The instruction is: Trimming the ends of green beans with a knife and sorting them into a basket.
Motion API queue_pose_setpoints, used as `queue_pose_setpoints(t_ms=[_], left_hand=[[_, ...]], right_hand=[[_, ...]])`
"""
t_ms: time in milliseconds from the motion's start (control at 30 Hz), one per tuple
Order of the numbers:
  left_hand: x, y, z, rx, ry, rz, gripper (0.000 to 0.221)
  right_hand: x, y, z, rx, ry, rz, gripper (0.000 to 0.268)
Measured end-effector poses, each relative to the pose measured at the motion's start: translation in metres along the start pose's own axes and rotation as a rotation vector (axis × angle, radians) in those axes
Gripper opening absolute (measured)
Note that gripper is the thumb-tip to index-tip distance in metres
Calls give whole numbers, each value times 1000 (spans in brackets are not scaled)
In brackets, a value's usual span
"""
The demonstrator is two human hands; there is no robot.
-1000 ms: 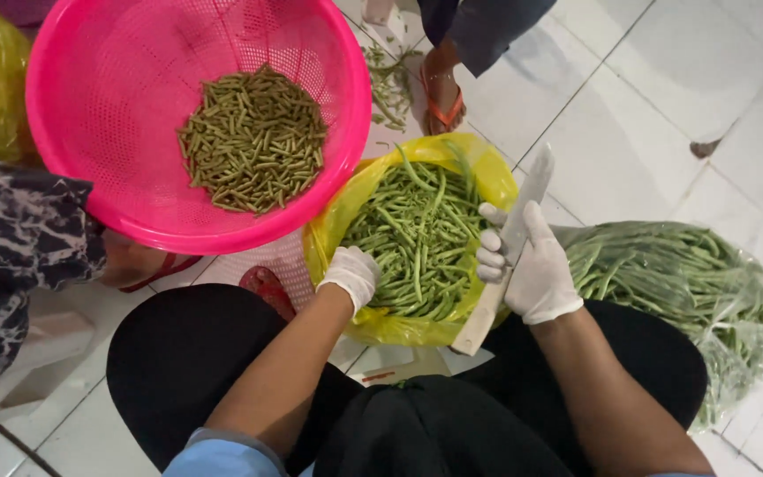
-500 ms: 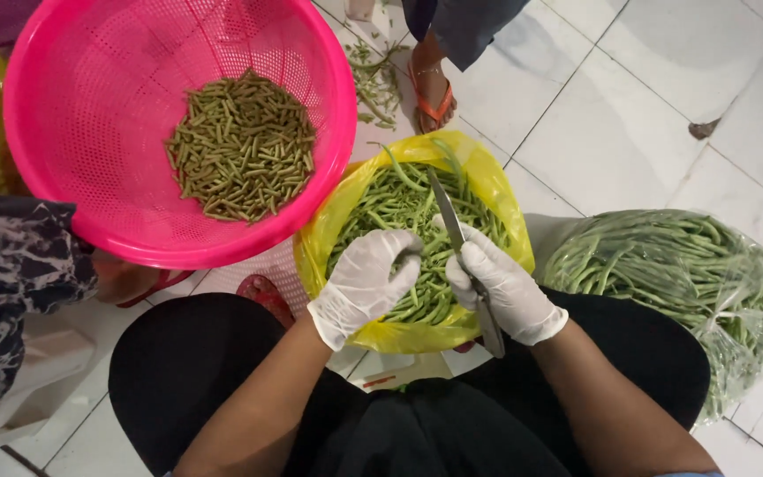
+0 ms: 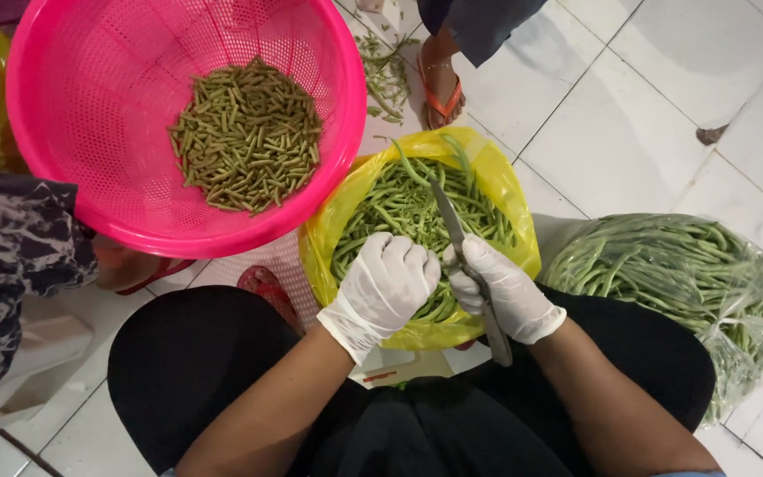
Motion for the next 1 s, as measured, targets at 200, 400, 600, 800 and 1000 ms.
queue_pose_setpoints(t_ms=[200, 400, 600, 800, 1000], left_hand=[[-13, -13, 31, 353, -184, -82, 11], [13, 3, 49, 273, -1067, -286, 28], [-5, -35, 111, 995, -1277, -246, 10], [-40, -46, 90, 1106, -1487, -196, 14], [-29, -34, 71, 873, -1391, -171, 19]], right_hand=[[23, 0, -29, -37, 220, 62, 48], [-8, 9, 2, -34, 260, 110, 54], [55, 14, -1, 1, 286, -307, 44], [-27, 3, 35, 80, 33, -36, 51], [20, 16, -25, 143, 66, 62, 45]])
Point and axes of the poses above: each hand's wrist, its own y-axis towards the middle knuckle, its own x-axis out of the back of the hand, z = x × y, the point moved 10 cm from there along y, towards the middle knuckle, and after that the axes turned 13 degrees about z, right-handed, at the moved point
